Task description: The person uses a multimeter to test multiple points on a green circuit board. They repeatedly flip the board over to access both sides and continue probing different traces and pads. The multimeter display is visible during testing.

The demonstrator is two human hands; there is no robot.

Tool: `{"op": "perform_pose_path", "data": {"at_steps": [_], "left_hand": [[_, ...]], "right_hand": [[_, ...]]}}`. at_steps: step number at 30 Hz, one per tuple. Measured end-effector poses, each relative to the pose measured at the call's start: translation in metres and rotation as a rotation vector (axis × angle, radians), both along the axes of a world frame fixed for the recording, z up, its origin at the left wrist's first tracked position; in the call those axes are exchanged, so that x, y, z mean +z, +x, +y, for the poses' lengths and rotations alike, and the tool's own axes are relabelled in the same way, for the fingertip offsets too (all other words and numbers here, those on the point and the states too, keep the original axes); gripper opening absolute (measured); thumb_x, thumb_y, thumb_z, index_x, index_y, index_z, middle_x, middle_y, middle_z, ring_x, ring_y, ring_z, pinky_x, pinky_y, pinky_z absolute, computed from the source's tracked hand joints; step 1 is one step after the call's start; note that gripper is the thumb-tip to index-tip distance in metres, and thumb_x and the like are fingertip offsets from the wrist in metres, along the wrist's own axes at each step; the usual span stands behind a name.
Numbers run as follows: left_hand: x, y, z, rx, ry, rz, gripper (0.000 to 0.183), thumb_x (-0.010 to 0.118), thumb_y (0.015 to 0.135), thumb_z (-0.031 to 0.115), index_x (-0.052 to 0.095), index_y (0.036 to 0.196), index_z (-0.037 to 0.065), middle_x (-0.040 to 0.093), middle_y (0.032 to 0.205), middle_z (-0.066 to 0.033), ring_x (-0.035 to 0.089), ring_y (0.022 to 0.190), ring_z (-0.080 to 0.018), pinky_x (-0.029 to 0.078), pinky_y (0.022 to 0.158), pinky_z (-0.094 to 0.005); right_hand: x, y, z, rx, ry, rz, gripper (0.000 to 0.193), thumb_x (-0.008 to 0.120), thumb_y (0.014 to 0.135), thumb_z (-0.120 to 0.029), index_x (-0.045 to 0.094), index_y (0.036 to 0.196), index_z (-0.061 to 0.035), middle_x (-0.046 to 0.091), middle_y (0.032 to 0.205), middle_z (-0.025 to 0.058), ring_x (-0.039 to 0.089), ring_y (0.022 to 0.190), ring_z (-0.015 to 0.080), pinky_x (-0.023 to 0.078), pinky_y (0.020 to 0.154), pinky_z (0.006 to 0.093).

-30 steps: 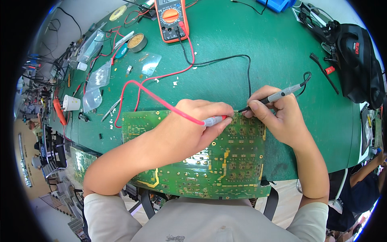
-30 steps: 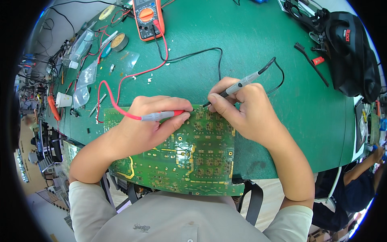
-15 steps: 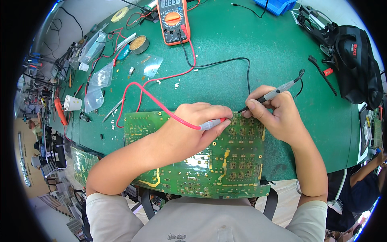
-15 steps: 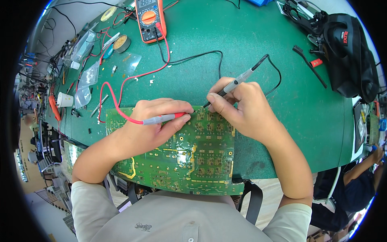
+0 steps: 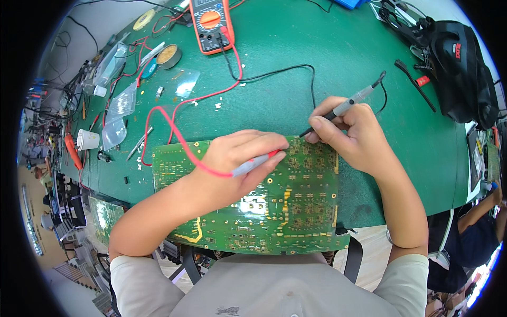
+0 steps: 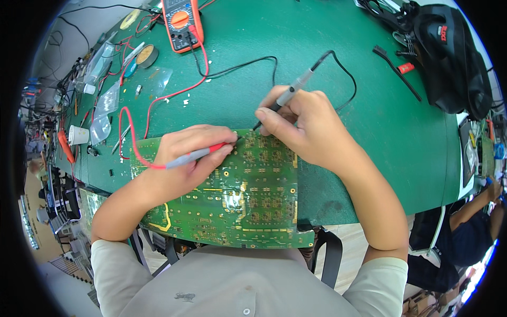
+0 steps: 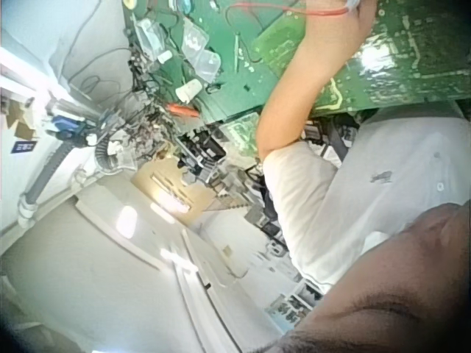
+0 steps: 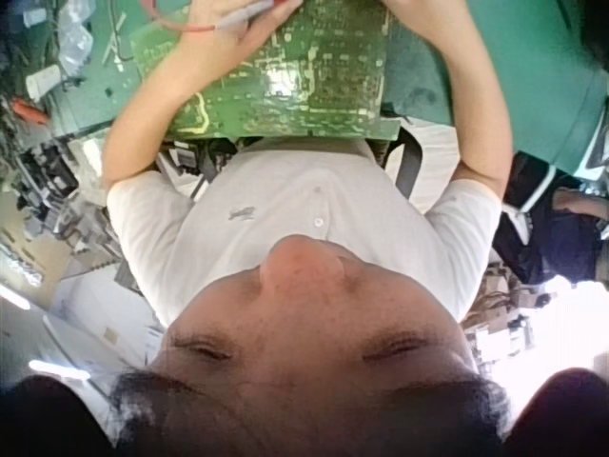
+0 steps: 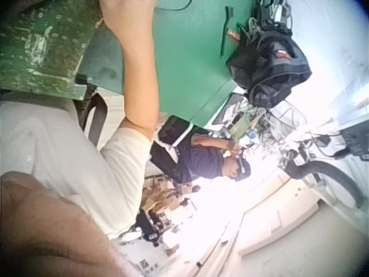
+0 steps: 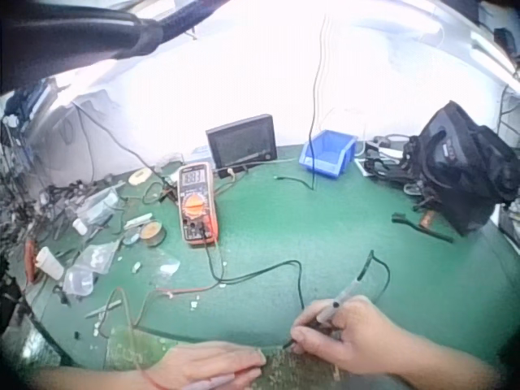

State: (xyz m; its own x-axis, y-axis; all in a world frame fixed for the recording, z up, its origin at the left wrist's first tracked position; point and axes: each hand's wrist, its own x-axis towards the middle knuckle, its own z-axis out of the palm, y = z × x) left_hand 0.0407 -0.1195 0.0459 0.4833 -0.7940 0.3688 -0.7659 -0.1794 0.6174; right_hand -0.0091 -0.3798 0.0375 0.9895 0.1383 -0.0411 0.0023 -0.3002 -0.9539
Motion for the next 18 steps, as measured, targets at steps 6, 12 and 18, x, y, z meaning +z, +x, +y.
{"op": "perform_pose_path", "data": {"at_steps": [6,12,18], "left_hand": [[-0.008,-0.002,0.001,-0.103,0.019,-0.234,0.036,0.083,0.082,-0.006,0.073,0.116,-0.003,0.078,0.111,-0.0174,0.078,0.099,-0.0332,0.064,0.084,-0.0394],[-0.01,0.001,-0.002,-0.108,0.014,-0.314,0.03,0.079,0.085,0.001,0.072,0.113,-0.004,0.076,0.11,-0.0178,0.076,0.097,-0.0318,0.065,0.082,-0.039],[-0.011,0.001,-0.003,-0.102,0.01,-0.324,0.029,0.079,0.085,0.002,0.073,0.112,-0.004,0.076,0.11,-0.0175,0.076,0.094,-0.0312,0.065,0.08,-0.0386]], "right_hand": [[-0.008,0.0,0.003,-0.054,0.07,-0.077,0.024,0.072,0.102,-0.017,0.07,0.095,0.0062,0.075,0.074,0.0119,0.073,0.065,0.0162,0.055,0.061,0.031],[-0.01,0.001,0.003,-0.059,0.077,-0.099,0.023,0.073,0.102,-0.018,0.07,0.096,0.005,0.076,0.074,0.0124,0.074,0.067,0.0162,0.056,0.064,0.0303],[-0.002,0.0,0.0,-0.019,0.053,-0.001,0.026,0.07,0.105,-0.014,0.07,0.095,0.0097,0.071,0.095,0.0063,0.078,0.087,0.0159,0.062,0.075,0.0273]]}}
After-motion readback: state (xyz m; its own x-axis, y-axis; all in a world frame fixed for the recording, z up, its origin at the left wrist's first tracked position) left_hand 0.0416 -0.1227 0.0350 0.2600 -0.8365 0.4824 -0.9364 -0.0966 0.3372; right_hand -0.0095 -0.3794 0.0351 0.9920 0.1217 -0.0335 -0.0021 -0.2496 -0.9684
